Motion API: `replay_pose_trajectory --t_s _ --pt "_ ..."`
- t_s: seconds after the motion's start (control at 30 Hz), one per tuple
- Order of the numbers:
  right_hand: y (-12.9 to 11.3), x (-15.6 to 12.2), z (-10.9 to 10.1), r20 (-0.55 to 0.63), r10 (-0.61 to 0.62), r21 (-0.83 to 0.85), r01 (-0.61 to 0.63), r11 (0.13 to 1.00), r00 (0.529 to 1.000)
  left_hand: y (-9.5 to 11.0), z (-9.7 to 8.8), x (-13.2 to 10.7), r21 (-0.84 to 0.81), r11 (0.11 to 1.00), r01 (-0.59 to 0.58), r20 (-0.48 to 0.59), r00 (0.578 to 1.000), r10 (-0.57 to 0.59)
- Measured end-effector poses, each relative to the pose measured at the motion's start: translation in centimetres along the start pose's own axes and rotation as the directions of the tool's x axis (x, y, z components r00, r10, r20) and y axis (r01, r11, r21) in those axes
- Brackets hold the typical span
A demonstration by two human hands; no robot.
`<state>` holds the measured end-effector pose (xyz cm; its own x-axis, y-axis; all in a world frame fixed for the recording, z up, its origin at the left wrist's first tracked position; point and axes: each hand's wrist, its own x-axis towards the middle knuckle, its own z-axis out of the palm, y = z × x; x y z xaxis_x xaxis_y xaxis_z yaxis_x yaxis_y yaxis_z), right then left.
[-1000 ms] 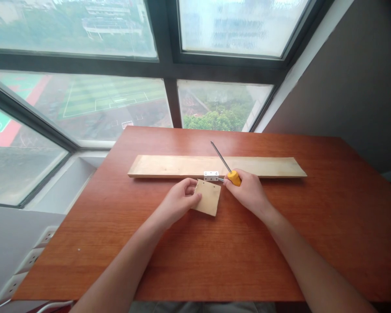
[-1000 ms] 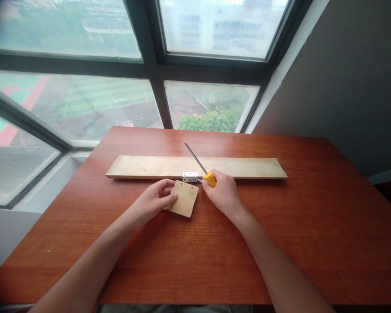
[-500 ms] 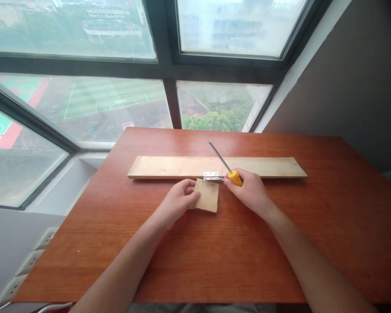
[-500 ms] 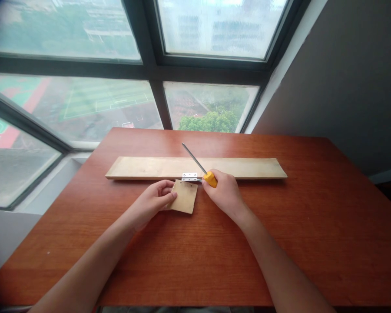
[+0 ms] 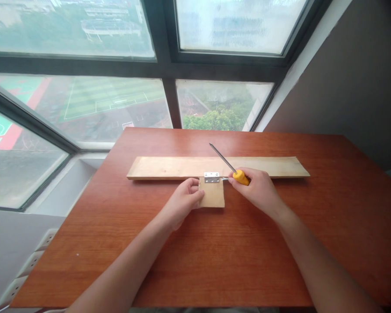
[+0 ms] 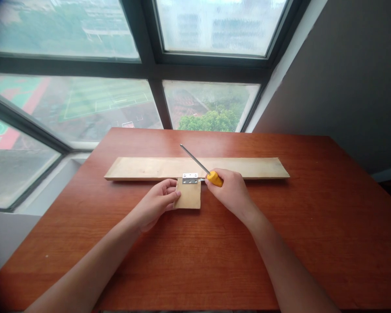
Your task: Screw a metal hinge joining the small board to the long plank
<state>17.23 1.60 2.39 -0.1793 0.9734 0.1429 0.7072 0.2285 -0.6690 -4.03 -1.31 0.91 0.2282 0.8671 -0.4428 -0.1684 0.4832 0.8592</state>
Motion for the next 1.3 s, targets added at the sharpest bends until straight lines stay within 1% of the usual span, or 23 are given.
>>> replay_pose_trajectory --t_s 0.17,0.4,0.67,0.87,1.13,1.3 --pt "-0.1 0.2 -0.1 -0.002 -0.040 -0.006 0.040 0.999 0.999 -0.1 0.3 0.0 -0.024 1.000 -0.001 0.018 1.000 0.002" --pt "-0.5 0.4 0.1 0.012 -0.026 -0.031 0.026 0.999 1.000 -0.2 0.4 0.0 -0.032 0.999 0.002 0.017 1.000 -0.001" --pt "-1.4 0.8 -0.2 0.055 -0.036 -0.013 0.036 0.999 0.998 -0.1 0.4 0.1 -0.043 0.999 0.008 0.010 1.000 -0.008" --pt "-2.0 1.5 0.1 0.125 -0.059 -0.071 0.068 0.995 0.990 -0.1 0.4 0.0 -0.054 0.998 0.011 0.025 1.000 -0.010" --pt "-2.5 2.2 0.7 0.147 -0.072 -0.160 0.095 0.983 0.987 -0.1 0.3 0.0 -0.041 0.999 -0.005 0.044 0.999 0.007" --pt "-2.7 2.9 0.6 0.197 -0.068 -0.183 0.104 0.978 0.978 -0.1 0.2 0.0 -0.029 1.000 -0.007 0.045 0.999 0.008"
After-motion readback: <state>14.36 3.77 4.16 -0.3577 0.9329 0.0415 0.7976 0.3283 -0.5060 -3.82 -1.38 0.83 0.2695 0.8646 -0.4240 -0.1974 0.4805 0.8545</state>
